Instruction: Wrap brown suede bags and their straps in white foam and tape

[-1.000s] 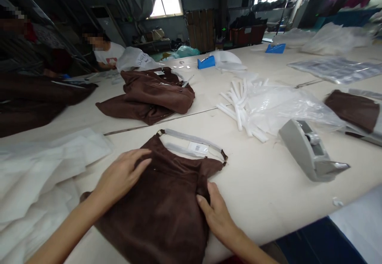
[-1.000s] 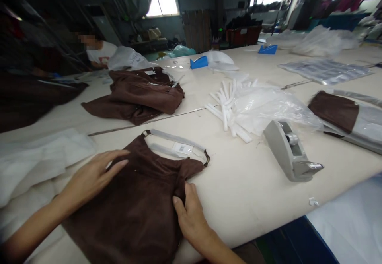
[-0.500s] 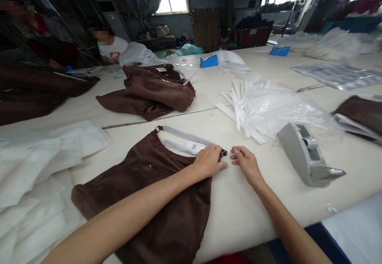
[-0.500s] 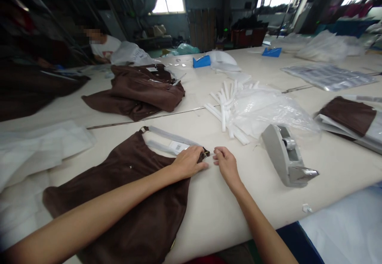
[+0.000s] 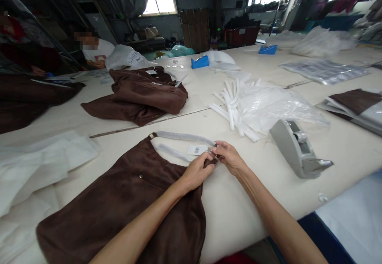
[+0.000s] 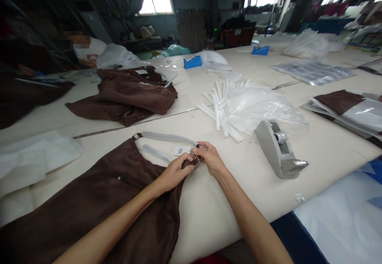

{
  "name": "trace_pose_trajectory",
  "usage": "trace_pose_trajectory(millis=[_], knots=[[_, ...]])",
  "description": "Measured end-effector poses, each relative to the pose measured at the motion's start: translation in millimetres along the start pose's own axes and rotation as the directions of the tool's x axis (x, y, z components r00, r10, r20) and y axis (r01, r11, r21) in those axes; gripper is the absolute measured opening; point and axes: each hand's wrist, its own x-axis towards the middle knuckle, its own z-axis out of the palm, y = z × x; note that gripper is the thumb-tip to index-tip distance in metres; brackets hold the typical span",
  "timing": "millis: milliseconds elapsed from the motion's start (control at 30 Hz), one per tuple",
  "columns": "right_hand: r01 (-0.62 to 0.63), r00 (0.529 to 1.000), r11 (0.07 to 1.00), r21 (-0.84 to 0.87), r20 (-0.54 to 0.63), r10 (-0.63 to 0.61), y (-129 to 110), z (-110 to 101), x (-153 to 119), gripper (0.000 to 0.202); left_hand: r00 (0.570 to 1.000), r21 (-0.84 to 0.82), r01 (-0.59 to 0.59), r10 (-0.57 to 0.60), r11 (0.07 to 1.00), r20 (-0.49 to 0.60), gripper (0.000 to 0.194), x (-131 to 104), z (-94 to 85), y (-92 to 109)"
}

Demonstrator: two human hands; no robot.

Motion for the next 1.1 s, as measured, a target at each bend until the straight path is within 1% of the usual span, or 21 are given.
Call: trace_pose_trajectory(millis=[67, 133, 233, 267, 333, 367, 433, 567, 667, 767, 800, 833, 867, 900, 933, 967, 1000, 1033, 1067, 1100], knots=[[0.051, 0.997, 0.997, 0.059, -0.056, -0.048, 3, 7, -4, 0.059, 1.000, -0.067, 0.012, -0.014, 0.998, -0.022, 0.008, -7, 4.6, -4], [0.095, 0.992, 0.991, 0.099, -0.088, -0.086, 7, 13, -7, 0.062, 0.997, -0.185, 0.061, -0.069, 0.981, -0.038, 0.013, -13, 8.5, -6], [0.107, 0.991, 0.986, 0.128, -0.093, -0.096, 13, 19, -7, 0.065, 0.983, -0.363, 0.153, -0.179, 0.919, -0.039, 0.038, -16, 10.5, -5], [0.100, 0.992, 0.987, 0.126, -0.089, -0.089, 14, 19, -6, 0.065, 0.981, -0.392, 0.165, -0.193, 0.905, -0.033, 0.042, -16, 10.0, -3], [0.082, 0.995, 0.990, 0.111, -0.071, -0.074, 17, 17, -7, 0.064, 0.982, -0.404, 0.159, -0.185, 0.901, -0.025, 0.036, -15, 8.1, -1], [0.072, 0.997, 0.993, 0.098, -0.049, -0.068, 18, 16, -9, 0.063, 0.983, -0.410, 0.157, -0.183, 0.898, -0.024, 0.032, -15, 6.9, 0], [0.053, 0.999, 0.997, 0.055, 0.007, -0.053, 20, 11, -15, 0.063, 0.979, -0.445, 0.167, -0.201, 0.880, -0.030, 0.032, -14, 4.9, 0], [0.064, 0.997, 0.994, -0.092, 0.058, -0.059, 27, 3, -37, 0.061, 0.968, -0.602, 0.192, -0.250, 0.775, -0.014, 0.037, -18, 1.6, -4], [0.083, 0.991, 0.981, -0.175, 0.120, -0.062, 39, 1, -56, 0.044, 0.951, -0.663, 0.244, -0.307, 0.707, 0.023, 0.036, -21, -1.7, -7], [0.078, 0.992, 0.954, -0.291, 0.122, -0.044, 58, 6, -73, 0.029, 0.926, -0.728, 0.313, -0.367, 0.610, 0.091, 0.037, -25, -5.8, -12], [0.115, 0.990, 0.935, -0.335, 0.117, -0.079, 64, 8, -79, 0.028, 0.918, -0.752, 0.336, -0.377, 0.567, 0.126, 0.039, -26, -7.0, -14], [0.183, 0.981, 0.910, -0.373, 0.129, -0.145, 70, 11, -85, 0.030, 0.910, -0.774, 0.355, -0.382, 0.525, 0.159, 0.040, -27, -8.2, -15], [0.276, 0.960, 0.875, -0.397, 0.165, -0.228, 75, 12, -91, 0.032, 0.905, -0.793, 0.365, -0.385, 0.489, 0.180, 0.041, -28, -9.2, -17], [0.369, 0.928, 0.835, -0.407, 0.216, -0.305, 78, 12, -96, 0.036, 0.905, -0.808, 0.362, -0.384, 0.465, 0.184, 0.041, -29, -10.1, -18], [0.443, 0.895, 0.799, -0.406, 0.260, -0.363, 79, 10, -99, 0.038, 0.910, -0.819, 0.345, -0.378, 0.458, 0.172, 0.040, -30, -10.8, -18], [0.480, 0.875, 0.777, -0.407, 0.280, -0.395, 78, 5, -100, 0.039, 0.918, -0.826, 0.321, -0.365, 0.463, 0.153, 0.039, -30, -11.3, -18], [0.479, 0.877, 0.769, -0.424, 0.262, -0.402, 75, -2, -99, 0.038, 0.927, -0.829, 0.297, -0.350, 0.474, 0.132, 0.038, -30, -11.5, -18], [0.447, 0.894, 0.767, -0.461, 0.201, -0.400, 68, -12, -94, 0.036, 0.933, -0.828, 0.281, -0.342, 0.486, 0.116, 0.038, -30, -11.3, -17], [0.404, 0.905, 0.758, -0.512, 0.102, -0.413, 58, -24, -85, 0.035, 0.936, -0.822, 0.273, -0.336, 0.499, 0.106, 0.038, -29, -10.8, -15], [0.357, 0.896, 0.740, -0.570, -0.016, -0.445, 46, -37, -73, 0.036, 0.937, -0.815, 0.269, -0.337, 0.514, 0.096, 0.038, -28, -9.9, -14]])
